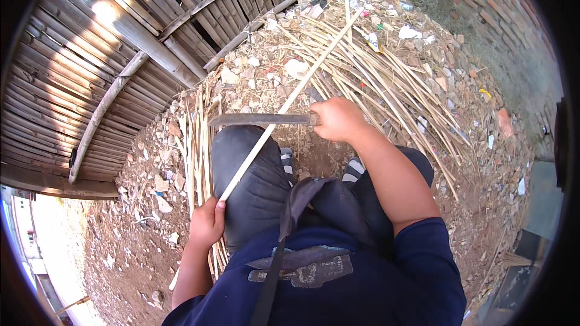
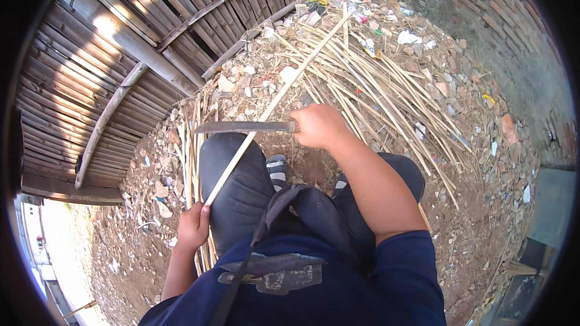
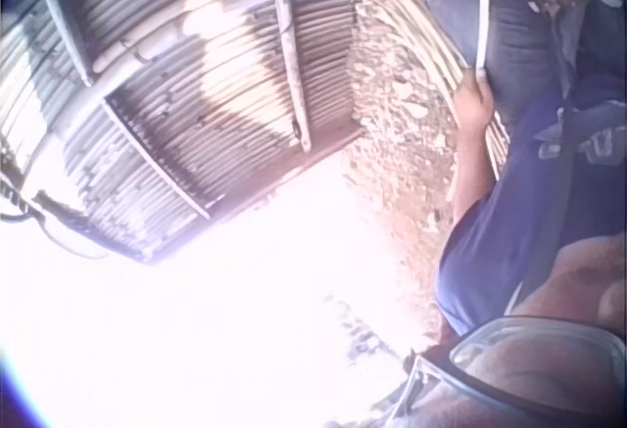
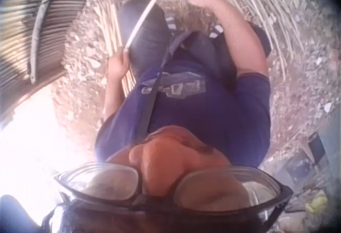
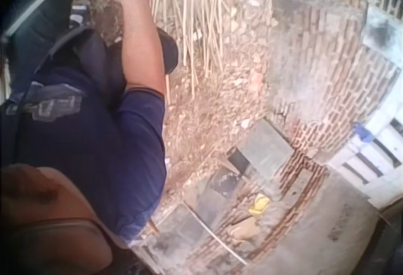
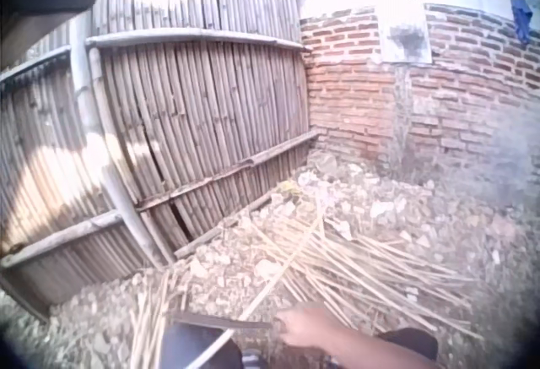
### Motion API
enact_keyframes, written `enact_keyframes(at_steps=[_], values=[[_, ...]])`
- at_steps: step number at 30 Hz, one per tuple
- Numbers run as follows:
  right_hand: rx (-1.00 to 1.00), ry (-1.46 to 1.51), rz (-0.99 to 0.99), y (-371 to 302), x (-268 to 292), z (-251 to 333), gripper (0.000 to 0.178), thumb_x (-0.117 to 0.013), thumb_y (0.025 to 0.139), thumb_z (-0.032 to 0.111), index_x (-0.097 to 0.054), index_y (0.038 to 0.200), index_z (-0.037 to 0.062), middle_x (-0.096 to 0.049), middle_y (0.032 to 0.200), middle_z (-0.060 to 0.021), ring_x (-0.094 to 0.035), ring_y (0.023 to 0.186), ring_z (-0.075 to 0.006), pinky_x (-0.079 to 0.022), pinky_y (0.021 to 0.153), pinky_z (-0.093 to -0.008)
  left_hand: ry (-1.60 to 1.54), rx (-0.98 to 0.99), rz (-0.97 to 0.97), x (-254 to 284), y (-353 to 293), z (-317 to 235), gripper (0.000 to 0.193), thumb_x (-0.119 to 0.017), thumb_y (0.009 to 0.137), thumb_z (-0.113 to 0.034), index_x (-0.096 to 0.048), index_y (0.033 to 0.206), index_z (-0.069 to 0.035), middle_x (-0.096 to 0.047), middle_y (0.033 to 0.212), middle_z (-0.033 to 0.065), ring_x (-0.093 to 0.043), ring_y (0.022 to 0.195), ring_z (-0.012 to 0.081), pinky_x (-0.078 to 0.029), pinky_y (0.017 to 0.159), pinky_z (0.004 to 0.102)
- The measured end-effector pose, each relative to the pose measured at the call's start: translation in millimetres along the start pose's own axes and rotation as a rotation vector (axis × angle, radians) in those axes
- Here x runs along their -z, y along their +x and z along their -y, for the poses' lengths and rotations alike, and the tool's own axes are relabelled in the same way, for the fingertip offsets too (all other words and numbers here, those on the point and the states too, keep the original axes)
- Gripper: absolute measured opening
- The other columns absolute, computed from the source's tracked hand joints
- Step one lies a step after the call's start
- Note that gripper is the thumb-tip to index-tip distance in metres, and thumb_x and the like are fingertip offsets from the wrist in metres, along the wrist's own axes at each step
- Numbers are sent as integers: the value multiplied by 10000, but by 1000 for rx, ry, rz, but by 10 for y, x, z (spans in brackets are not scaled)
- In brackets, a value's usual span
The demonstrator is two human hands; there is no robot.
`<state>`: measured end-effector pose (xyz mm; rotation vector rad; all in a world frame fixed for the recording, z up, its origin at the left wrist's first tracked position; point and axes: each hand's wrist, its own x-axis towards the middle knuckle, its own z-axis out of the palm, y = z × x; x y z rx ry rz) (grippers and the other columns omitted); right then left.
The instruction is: The person uses a blade to shave the surface of a bamboo strip, repeating the motion along its length.
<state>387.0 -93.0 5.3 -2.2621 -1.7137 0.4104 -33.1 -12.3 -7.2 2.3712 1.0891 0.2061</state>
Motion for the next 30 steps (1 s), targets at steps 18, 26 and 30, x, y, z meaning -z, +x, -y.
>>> enact_keyframes(at_steps=[18,26,30], values=[[-253,221,36,94,-22,-535,299,-688,787,201,-744,1045,60,-735,912,-210,-715,888,-383,-566,805,-461,219,-20,36,-12,283,152,366,-545,1050,-375,-521,871,-57,-641,719,224,-630,680,482,-490,612,571],[-88,20,29,5,-25,-51,317,-731,768,235,-729,1001,21,-728,873,-227,-713,859,-405,-562,785,-474,182,-35,31,-61,159,292,346,-559,1043,-358,-542,885,-51,-642,723,239,-634,683,493,-496,615,576],[-426,205,1,152,-3,-623,352,-741,787,227,-726,1069,18,-740,977,-232,-721,959,-377,-564,854,-466,237,-106,30,82,305,66,365,-552,1046,-384,-541,886,-56,-641,701,212,-647,675,461,-504,606,555]])
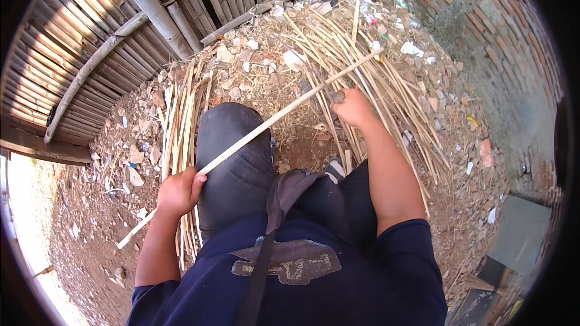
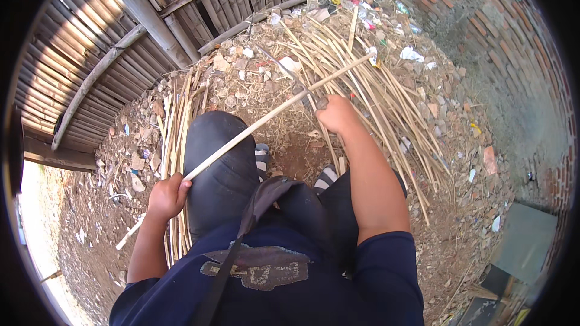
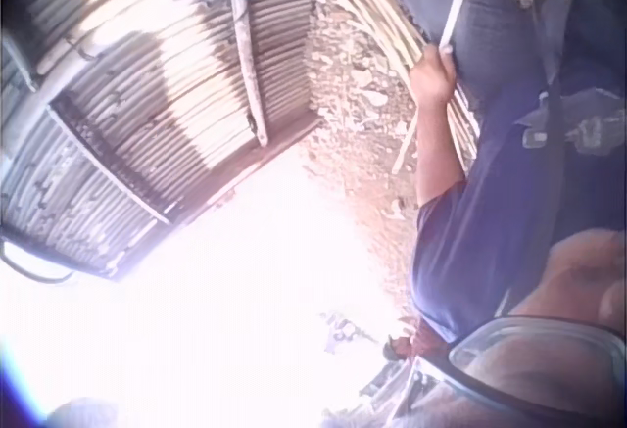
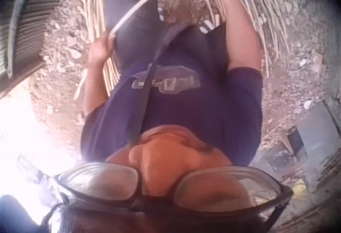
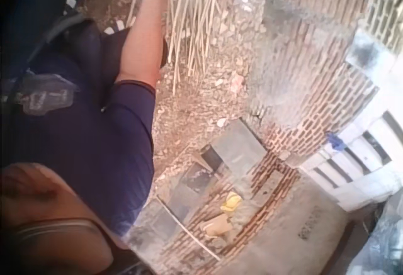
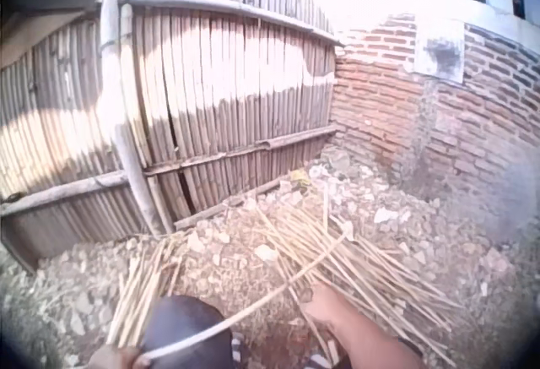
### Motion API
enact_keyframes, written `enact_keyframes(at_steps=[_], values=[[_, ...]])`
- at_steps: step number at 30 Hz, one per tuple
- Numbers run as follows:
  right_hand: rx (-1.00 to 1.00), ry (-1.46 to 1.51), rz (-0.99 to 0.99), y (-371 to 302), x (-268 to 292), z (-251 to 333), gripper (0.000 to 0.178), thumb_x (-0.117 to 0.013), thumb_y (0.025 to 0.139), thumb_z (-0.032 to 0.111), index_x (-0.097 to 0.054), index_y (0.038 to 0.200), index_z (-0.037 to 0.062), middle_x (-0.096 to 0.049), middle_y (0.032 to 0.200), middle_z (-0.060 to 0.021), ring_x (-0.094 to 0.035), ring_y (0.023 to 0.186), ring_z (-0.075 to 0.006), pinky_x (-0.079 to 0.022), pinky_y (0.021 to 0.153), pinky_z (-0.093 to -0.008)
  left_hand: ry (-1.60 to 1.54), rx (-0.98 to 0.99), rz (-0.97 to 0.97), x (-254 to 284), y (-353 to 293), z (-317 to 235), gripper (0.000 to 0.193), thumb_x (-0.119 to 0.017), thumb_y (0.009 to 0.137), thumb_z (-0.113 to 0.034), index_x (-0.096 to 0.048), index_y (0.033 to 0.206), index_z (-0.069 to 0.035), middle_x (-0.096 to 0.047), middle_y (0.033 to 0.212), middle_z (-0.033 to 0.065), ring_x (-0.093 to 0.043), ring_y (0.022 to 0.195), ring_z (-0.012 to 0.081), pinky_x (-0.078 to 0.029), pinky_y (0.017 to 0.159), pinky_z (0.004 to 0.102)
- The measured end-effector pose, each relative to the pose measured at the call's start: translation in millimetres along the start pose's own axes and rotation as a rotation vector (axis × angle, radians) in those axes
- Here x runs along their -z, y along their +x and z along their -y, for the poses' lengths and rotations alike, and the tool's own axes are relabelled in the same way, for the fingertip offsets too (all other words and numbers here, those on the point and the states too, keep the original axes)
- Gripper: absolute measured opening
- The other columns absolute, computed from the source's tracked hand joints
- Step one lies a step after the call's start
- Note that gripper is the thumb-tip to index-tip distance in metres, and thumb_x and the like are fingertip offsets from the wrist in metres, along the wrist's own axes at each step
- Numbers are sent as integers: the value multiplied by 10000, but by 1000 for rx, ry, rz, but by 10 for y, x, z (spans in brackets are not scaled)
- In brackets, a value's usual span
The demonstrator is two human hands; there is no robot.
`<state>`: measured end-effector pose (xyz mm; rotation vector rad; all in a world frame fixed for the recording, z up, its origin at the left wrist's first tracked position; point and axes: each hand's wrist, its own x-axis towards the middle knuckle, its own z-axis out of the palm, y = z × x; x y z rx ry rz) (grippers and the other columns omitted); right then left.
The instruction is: The person uses a blade to shave the surface of a bamboo strip, repeating the motion along its length.
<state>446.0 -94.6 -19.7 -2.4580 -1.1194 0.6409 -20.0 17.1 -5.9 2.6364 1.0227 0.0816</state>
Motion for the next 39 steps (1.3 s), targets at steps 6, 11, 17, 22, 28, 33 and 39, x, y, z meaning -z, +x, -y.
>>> enact_keyframes(at_steps=[6,11,17,22,28,33,39], values=[[212,-211,-14,-487,-80,604,343,-730,807,265,-736,1073,48,-749,958,-203,-721,921,-392,-565,842,-484,-23,27,-47,-154,-192,194,371,-553,1043,-400,-548,881,-67,-645,698,215,-656,681,456,-513,628,563],[8,111,-136,51,-20,-163,292,-714,820,245,-747,1031,44,-744,901,-217,-718,885,-397,-562,813,-474,-5,9,-51,-114,24,67,374,-586,1023,-427,-557,871,-86,-644,668,192,-651,646,444,-517,607,553],[121,-71,-46,-477,0,535,257,-711,817,264,-742,998,85,-734,912,-218,-710,901,-401,-556,819,-481,-82,43,-93,-267,-170,190,342,-595,1024,-376,-544,887,-67,-647,709,220,-647,655,460,-508,600,550],[33,77,-199,60,30,-101,296,-727,825,284,-750,1027,70,-745,900,-206,-716,865,-389,-558,801,-448,-66,35,-168,-337,-60,101,314,-605,1022,-321,-534,864,-59,-631,681,204,-633,623,454,-504,571,543],[0,196,-389,71,237,-253,362,-727,826,281,-745,1096,41,-751,947,-212,-719,905,-383,-554,832,-433,-63,55,-100,-128,-89,77,328,-597,1020,-334,-539,855,-56,-633,697,202,-643,640,449,-508,592,546],[-8,90,-334,-115,341,-103,460,-769,811,327,-725,1184,60,-740,1028,-239,-709,976,-398,-560,865,-464,8,81,-95,-38,-303,81,347,-709,952,-381,-590,894,-60,-641,701,180,-652,652,429,-498,572,525],[209,39,-73,-318,386,-1,440,-765,790,299,-718,1165,73,-736,1018,-201,-705,987,-391,-561,878,-473,54,200,-56,-48,-472,198,283,-706,960,-336,-631,972,-63,-688,712,191,-685,670,446,-532,604,529]])
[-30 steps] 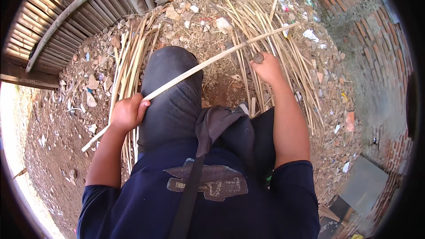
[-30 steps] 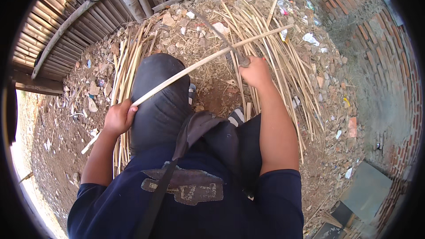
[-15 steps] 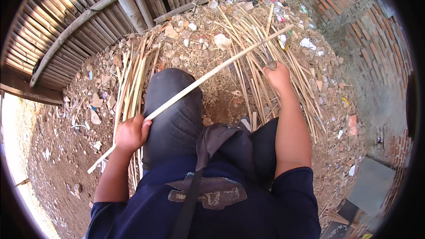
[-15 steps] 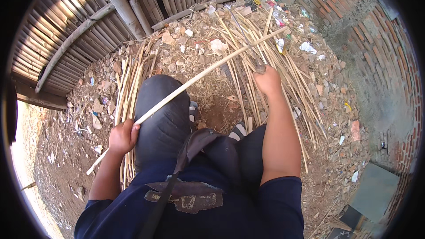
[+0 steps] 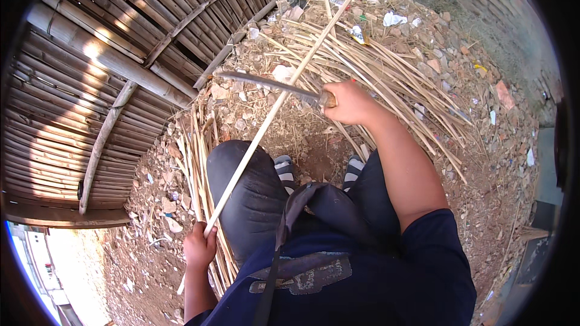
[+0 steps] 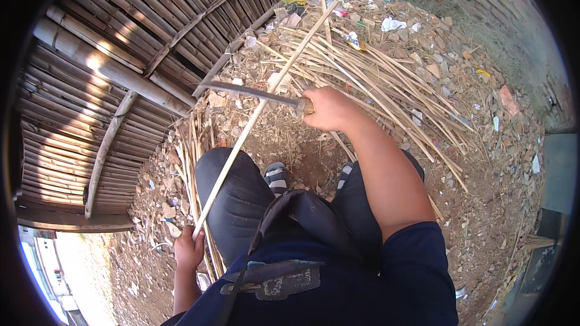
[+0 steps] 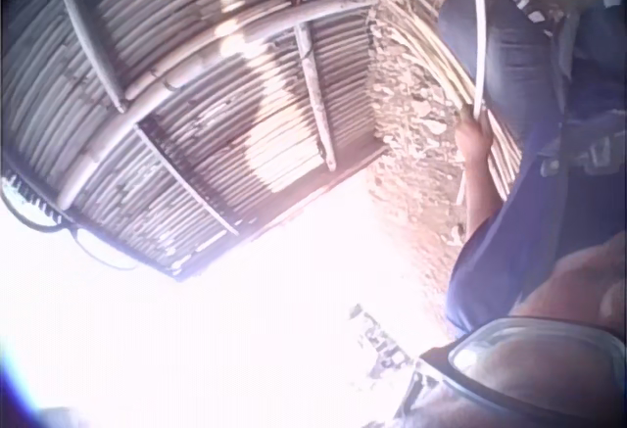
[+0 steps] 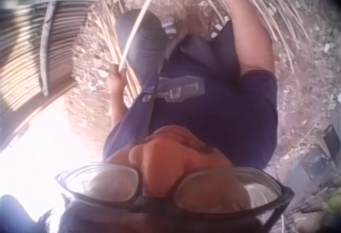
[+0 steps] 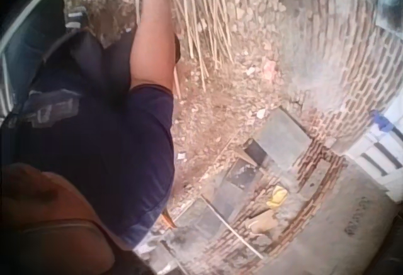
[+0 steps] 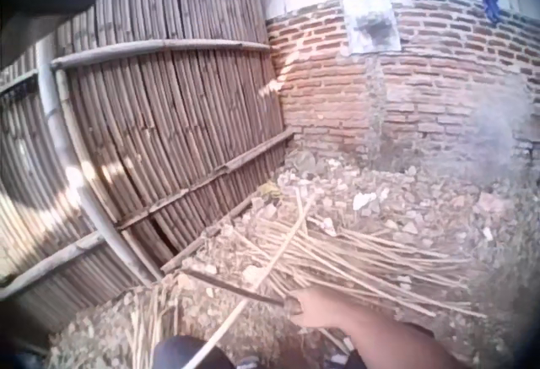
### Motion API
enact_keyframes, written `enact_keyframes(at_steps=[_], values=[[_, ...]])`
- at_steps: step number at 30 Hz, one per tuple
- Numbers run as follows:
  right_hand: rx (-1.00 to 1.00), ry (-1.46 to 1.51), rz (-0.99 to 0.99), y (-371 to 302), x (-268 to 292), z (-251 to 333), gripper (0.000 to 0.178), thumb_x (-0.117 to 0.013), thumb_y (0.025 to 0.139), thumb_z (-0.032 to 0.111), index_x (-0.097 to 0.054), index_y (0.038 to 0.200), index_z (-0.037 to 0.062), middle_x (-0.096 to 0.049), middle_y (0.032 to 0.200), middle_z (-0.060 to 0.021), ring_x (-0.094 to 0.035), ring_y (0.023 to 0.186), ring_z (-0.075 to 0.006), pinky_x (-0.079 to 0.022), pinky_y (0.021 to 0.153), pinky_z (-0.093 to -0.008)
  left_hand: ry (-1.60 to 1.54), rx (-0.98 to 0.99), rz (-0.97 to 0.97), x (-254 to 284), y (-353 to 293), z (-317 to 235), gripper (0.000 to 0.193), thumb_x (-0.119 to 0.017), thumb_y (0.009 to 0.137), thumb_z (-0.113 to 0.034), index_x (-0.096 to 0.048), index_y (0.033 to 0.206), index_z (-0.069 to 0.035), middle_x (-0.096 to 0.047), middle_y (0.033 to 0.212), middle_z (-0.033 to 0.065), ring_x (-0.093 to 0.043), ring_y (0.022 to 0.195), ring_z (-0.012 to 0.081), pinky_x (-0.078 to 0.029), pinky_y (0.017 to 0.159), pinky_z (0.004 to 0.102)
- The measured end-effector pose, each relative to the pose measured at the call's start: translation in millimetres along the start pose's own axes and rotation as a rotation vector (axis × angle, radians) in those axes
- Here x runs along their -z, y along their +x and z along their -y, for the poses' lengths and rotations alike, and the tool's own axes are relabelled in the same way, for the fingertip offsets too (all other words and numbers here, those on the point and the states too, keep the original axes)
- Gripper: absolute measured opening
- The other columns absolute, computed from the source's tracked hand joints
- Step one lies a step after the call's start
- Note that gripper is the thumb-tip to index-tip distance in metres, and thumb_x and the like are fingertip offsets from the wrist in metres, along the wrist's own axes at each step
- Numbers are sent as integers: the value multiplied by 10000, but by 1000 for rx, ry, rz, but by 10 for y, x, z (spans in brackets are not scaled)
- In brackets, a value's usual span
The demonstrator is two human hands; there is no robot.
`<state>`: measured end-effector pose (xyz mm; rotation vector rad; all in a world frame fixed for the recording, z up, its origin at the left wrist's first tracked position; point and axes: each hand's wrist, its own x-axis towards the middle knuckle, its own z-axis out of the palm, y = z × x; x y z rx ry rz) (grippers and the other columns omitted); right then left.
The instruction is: The person uses a blade to shave the surface of a bamboo strip, repeating the motion along its length.
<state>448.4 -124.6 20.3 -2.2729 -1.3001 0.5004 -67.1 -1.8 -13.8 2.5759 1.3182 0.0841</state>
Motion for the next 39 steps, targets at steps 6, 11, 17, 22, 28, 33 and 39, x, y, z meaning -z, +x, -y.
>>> enact_keyframes(at_steps=[6,11,17,22,28,33,39], values=[[181,-184,185,-120,-85,435,339,-746,772,221,-724,1095,120,-737,922,-156,-721,910,-370,-576,809,-499,-66,3,-41,-107,24,-140,367,-698,961,-399,-640,901,-42,-669,679,210,-682,660,451,-529,609,535],[209,-230,65,-39,-100,115,300,-777,799,295,-727,1043,129,-734,860,-136,-724,905,-353,-568,792,-506,-85,-38,-37,-57,38,-102,380,-698,961,-382,-651,894,-11,-660,691,214,-673,672,456,-518,617,523],[178,-361,1,-190,3,320,414,-771,853,497,-693,983,112,-703,779,-146,-715,835,-367,-548,760,-515,-9,-17,55,-5,111,-128,445,-628,984,-477,-628,889,-43,-678,708,226,-677,693,469,-535,642,551],[367,-397,108,-180,-309,564,310,-756,856,365,-691,997,96,-745,881,-137,-736,870,-341,-568,770,-490,-64,-30,40,17,143,-445,467,-598,1000,-475,-574,840,-38,-667,686,233,-677,696,475,-533,653,565],[222,-242,101,52,-352,181,267,-748,817,301,-714,995,105,-728,842,-168,-720,831,-377,-564,758,-496,-11,-35,22,-62,225,-332,435,-615,997,-444,-563,842,-41,-653,666,234,-666,674,478,-525,634,576],[2,-149,-83,102,-186,81,311,-750,840,327,-732,1056,104,-730,867,-190,-712,843,-403,-566,767,-498,2,-37,17,1,234,-422,418,-627,992,-420,-558,818,-47,-648,644,213,-665,640,457,-529,614,556],[129,-319,225,-135,-190,633,431,-763,876,437,-723,1138,98,-734,982,-189,-710,971,-383,-560,855,-489,-51,-90,-16,-89,259,-297,414,-630,989,-418,-557,802,-56,-639,628,198,-663,628,444,-524,598,543]])
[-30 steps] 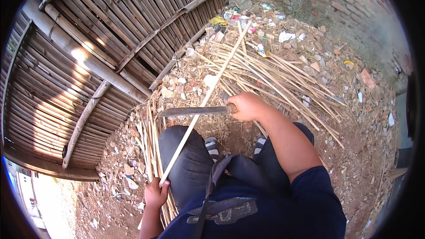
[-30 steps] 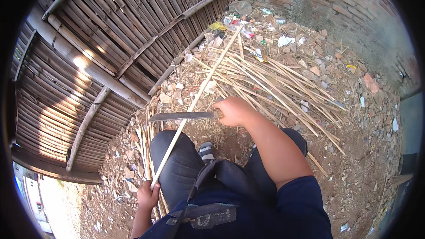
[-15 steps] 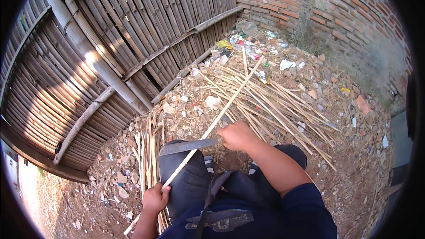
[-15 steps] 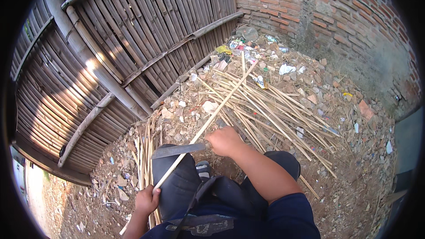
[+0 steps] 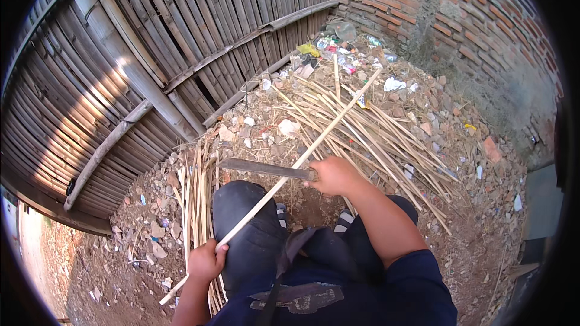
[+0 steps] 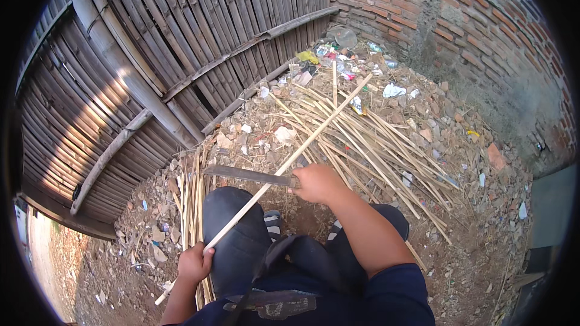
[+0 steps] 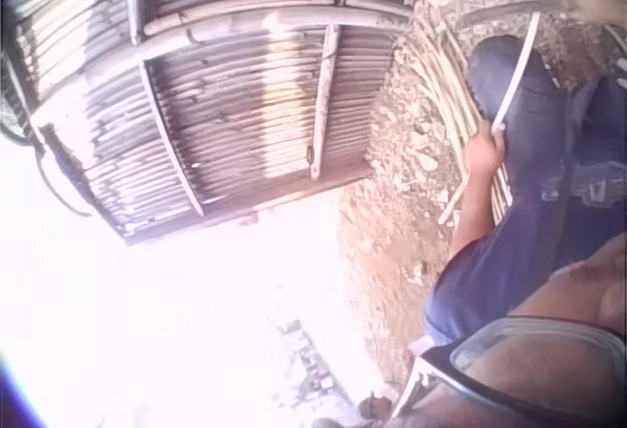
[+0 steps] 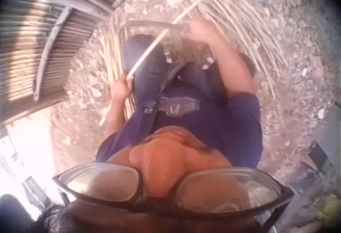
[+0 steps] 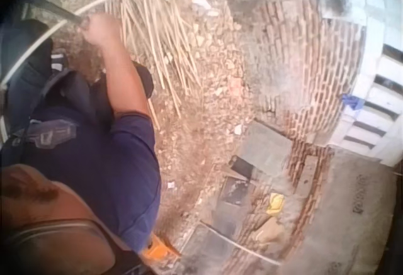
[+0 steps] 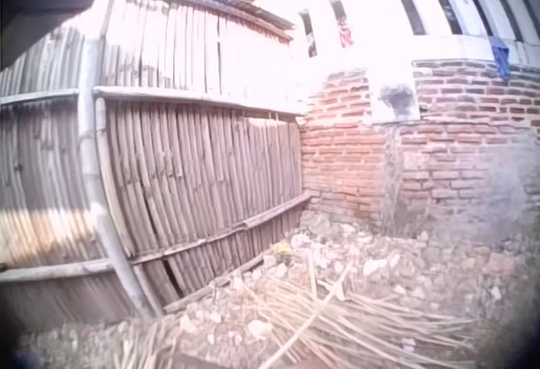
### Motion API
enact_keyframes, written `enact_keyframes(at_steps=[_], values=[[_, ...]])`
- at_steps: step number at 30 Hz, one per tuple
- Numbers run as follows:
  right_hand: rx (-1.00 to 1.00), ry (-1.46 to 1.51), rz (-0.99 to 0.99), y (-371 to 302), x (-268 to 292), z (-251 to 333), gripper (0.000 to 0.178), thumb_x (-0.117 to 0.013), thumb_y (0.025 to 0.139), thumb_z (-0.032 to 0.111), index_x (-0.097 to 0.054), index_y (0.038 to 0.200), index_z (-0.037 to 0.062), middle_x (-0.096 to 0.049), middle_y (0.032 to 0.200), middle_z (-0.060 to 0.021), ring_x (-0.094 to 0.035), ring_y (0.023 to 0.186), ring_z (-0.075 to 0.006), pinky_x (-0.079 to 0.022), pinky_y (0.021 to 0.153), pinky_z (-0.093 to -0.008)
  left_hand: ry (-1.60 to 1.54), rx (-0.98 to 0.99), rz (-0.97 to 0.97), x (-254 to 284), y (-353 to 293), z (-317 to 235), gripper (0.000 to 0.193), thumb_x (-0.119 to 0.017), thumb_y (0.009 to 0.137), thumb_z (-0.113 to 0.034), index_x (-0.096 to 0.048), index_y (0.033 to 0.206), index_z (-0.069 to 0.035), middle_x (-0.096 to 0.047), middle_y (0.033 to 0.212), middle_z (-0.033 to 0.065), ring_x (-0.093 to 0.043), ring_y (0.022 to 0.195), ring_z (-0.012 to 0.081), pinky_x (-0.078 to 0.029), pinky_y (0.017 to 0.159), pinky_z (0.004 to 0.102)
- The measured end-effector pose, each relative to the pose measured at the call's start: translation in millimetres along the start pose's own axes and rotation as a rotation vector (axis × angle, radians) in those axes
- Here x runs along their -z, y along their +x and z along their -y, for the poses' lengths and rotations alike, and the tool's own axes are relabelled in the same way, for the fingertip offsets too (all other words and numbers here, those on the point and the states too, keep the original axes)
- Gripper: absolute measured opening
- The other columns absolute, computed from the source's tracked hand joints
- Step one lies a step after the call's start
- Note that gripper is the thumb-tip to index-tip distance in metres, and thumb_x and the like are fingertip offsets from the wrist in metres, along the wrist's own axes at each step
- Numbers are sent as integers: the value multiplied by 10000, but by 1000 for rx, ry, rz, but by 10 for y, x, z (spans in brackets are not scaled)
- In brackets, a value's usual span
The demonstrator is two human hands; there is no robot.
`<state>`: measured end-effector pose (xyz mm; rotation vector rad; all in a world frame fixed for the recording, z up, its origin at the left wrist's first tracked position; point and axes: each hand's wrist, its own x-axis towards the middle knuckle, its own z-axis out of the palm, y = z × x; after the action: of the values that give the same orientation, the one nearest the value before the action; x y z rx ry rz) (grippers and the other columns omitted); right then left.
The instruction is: The person uses a blade to shave the surface of a bamboo strip, repeating the motion along its length.
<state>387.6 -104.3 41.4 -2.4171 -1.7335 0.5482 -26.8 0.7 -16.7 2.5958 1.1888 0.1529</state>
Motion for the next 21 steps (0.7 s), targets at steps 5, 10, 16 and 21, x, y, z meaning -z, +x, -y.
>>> enact_keyframes(at_steps=[5,10,16,21], values=[[-127,333,-43,173,-102,-598,463,-764,867,450,-721,1129,71,-731,967,-214,-708,947,-387,-552,831,-496,16,3,16,46,49,-70,419,-625,990,-428,-551,807,-58,-632,630,197,-659,629,447,-518,601,555],[-100,200,-131,78,-125,-220,343,-751,859,371,-701,1014,69,-722,916,-182,-701,933,-383,-552,816,-494,39,4,17,27,27,-60,407,-627,988,-417,-555,816,-55,-633,623,203,-658,623,449,-517,594,555],[45,228,-27,238,-235,-426,347,-764,828,343,-720,1054,84,-730,950,-191,-696,960,-396,-555,837,-493,-15,-25,4,20,23,-3,408,-603,997,-413,-553,827,-45,-632,654,241,-646,654,487,-496,602,580],[-200,254,-133,243,-138,-708,394,-766,827,325,-725,1130,77,-727,1029,-224,-697,1033,-392,-556,901,-475,39,15,35,114,67,-148,410,-608,995,-423,-565,829,-50,-643,667,244,-657,668,484,-512,614,578]])
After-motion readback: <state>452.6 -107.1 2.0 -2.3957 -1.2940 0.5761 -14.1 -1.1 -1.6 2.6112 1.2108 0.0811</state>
